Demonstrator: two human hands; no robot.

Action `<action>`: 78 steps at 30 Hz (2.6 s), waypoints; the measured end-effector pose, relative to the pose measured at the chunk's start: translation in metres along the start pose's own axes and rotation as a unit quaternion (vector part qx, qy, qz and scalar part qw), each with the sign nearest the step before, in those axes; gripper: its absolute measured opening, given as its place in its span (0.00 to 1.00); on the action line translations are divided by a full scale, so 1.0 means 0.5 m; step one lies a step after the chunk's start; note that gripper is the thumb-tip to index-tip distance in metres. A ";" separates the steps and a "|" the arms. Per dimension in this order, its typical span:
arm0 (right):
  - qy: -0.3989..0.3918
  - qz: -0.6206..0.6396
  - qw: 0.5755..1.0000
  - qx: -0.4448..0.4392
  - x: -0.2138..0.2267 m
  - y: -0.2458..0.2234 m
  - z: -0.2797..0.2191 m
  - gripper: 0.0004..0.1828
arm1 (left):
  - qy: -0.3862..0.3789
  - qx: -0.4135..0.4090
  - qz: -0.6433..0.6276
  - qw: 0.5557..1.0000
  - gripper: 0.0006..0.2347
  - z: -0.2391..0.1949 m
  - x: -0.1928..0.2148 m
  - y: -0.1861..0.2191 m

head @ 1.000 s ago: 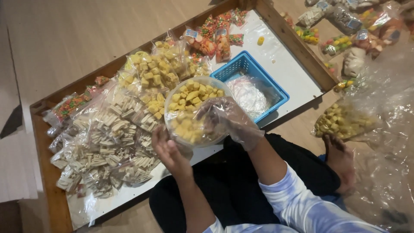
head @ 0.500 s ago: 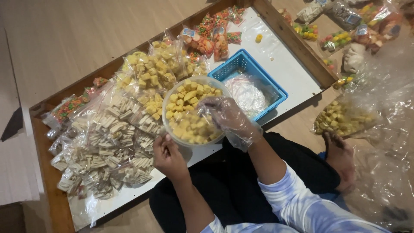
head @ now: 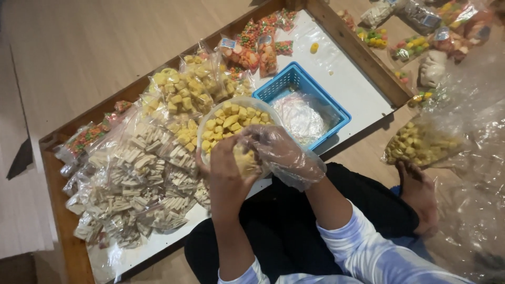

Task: The person scoops yellow snack pieces from a white bowl into clear plastic bags using gloved hands. The person repeatedly fills bags and places them into a blue basket. The person handles snack pieces and plastic bags throughout the clip.

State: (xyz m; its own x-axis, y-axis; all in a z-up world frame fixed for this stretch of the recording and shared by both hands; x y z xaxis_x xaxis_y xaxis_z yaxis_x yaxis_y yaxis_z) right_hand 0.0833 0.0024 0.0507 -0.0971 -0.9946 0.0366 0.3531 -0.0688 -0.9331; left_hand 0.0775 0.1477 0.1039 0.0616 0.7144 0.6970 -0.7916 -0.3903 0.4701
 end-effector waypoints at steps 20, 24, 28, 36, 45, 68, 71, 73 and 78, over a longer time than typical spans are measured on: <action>-0.030 -0.186 0.979 -0.081 -0.080 -0.177 0.014 0.05 | 0.050 0.010 0.106 0.993 0.20 -0.014 0.031 -0.041; -0.010 -0.148 0.984 -0.094 -0.079 -0.162 0.007 0.04 | 0.059 0.002 0.056 0.997 0.20 -0.016 0.038 -0.046; 0.127 -0.052 0.987 -0.086 -0.017 -0.130 0.011 0.07 | 0.080 0.016 0.038 0.996 0.21 -0.049 0.020 -0.114; 0.120 -0.366 0.923 0.003 -0.022 -0.090 0.049 0.08 | 0.062 0.083 0.097 0.990 0.21 -0.044 0.032 -0.118; 0.087 -0.316 0.944 -0.034 -0.082 -0.056 0.086 0.07 | -0.022 0.162 0.088 0.983 0.39 -0.054 -0.003 -0.155; 0.027 -0.201 0.971 -0.124 -0.051 -0.017 0.036 0.05 | 0.102 0.174 0.017 0.979 0.36 -0.075 -0.031 -0.191; 0.055 -0.150 0.974 -0.162 -0.023 0.018 0.050 0.05 | 0.112 0.182 0.026 0.977 0.37 -0.085 -0.040 -0.210; 0.089 -0.104 0.971 -0.197 -0.014 0.022 0.051 0.08 | 0.112 0.190 0.030 0.975 0.37 -0.084 -0.038 -0.209; 0.045 -0.045 0.979 -0.195 -0.054 -0.057 0.041 0.09 | 0.101 0.200 0.013 0.974 0.39 -0.077 -0.037 -0.198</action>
State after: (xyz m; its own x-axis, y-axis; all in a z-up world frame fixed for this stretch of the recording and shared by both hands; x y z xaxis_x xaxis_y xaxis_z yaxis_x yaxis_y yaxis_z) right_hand 0.0950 0.0293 0.0836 -0.1985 -0.9739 0.1097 -0.0403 -0.1037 -0.9938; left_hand 0.1315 0.1957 0.0237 -0.1084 0.7858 0.6089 -0.4881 -0.5756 0.6560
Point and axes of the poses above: each hand's wrist, its own z-axis towards the middle knuckle, its own x-axis out of the back of the hand, y = z × x, the point moved 7 cm from there along z, towards the middle knuckle, and after that the axes turned 9 degrees about -z, right-handed, at the moved point
